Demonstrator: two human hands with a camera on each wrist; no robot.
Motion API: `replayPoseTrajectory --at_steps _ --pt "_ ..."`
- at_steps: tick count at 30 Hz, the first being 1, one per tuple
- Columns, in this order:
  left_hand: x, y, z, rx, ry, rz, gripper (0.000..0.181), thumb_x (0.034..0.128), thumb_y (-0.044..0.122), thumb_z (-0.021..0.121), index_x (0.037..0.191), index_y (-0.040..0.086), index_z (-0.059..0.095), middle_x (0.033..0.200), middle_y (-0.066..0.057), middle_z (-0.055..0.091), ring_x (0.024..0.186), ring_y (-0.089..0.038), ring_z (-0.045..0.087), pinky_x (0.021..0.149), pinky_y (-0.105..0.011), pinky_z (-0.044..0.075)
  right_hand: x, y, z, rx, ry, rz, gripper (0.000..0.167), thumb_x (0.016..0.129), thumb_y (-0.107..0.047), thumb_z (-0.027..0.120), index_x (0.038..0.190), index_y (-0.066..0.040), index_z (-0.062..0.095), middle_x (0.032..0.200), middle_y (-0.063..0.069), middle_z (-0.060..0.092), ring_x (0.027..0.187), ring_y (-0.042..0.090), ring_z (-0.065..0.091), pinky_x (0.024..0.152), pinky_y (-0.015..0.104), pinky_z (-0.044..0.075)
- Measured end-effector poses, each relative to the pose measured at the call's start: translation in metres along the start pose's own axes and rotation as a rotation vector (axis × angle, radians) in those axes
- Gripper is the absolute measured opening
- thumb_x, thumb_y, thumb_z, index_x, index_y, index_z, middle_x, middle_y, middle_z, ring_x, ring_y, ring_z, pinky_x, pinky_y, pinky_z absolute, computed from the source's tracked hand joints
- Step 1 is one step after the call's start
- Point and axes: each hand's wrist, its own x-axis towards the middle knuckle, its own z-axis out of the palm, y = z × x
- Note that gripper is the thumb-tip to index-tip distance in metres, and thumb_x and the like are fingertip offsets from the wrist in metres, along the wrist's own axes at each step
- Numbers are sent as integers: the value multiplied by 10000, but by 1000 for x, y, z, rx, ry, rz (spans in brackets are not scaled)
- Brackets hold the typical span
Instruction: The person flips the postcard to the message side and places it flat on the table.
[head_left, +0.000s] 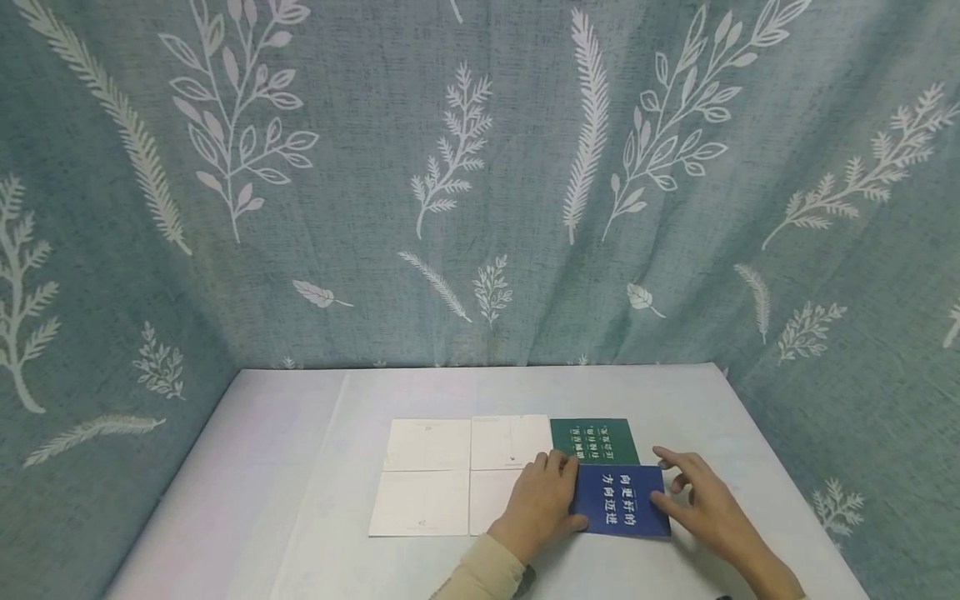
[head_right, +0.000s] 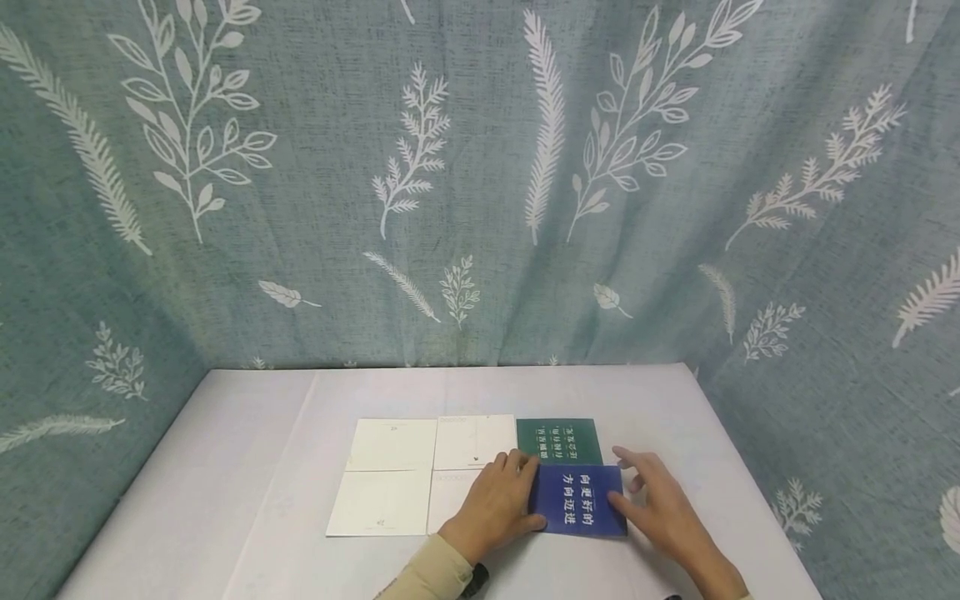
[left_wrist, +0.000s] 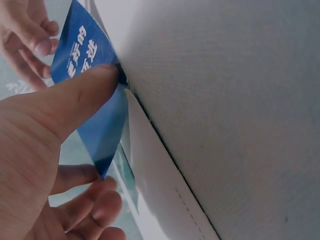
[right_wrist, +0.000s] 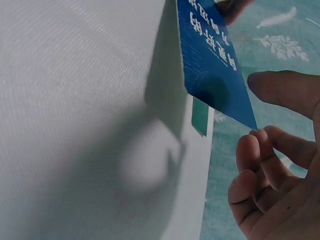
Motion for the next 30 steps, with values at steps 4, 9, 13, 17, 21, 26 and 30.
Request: replayPoseTrajectory --at_steps 4,9,13,17,21,26,30 --pt "-1 2 -1 -4 38 0 938 731 655 786 1422 68 550 1253 -61 589 1050 -153 570 876 -243 499 0 0 -1 44 -12 50 619 878 -201 812 1422 -73 547 1152 61 596 822 61 513 640 235 453" --pt "-2 2 0 -10 68 -2 916 725 641 800 1412 86 558 1249 -47 582 1034 -139 564 853 -225 490 -1 2 -2 87 -40 128 625 910 -300 778 1438 -74 531 1185 92 611 832 92 527 666 242 470" --pt "-3 3 1 -19 108 8 906 727 628 809 1410 89 556 1262 -47 576 1032 -134 566 843 -217 490 -5 5 -4 108 -84 211 661 915 -363 763 1450 -69 510 1245 140 624 860 139 564 686 277 485" --pt "-5 3 3 -22 144 21 909 726 621 811 1413 88 548 1255 -48 577 1011 -131 569 823 -213 490 -8 9 -5 114 -142 294 708 916 -419 747 1461 -47 490 1259 157 638 900 175 596 688 313 495" --pt "-6 3 2 -28 143 11 912 727 619 807 1422 95 535 1259 -43 569 1012 -131 566 833 -216 489 -12 15 -4 106 -200 330 671 928 -435 724 1430 -35 529 1191 124 683 906 170 603 719 334 497" --pt "-6 3 3 -12 135 3 920 733 635 799 1435 108 526 1258 -38 577 1015 -134 565 831 -227 489 -16 19 0 147 -230 329 537 931 -381 732 1334 -42 621 1079 78 723 860 156 626 724 326 508" --pt "-7 3 3 3 132 -5 919 736 649 792 1437 118 526 1229 -36 598 1002 -141 556 817 -240 488 -16 18 5 185 -215 332 462 927 -320 744 1266 -23 647 994 33 728 819 148 635 687 280 511"
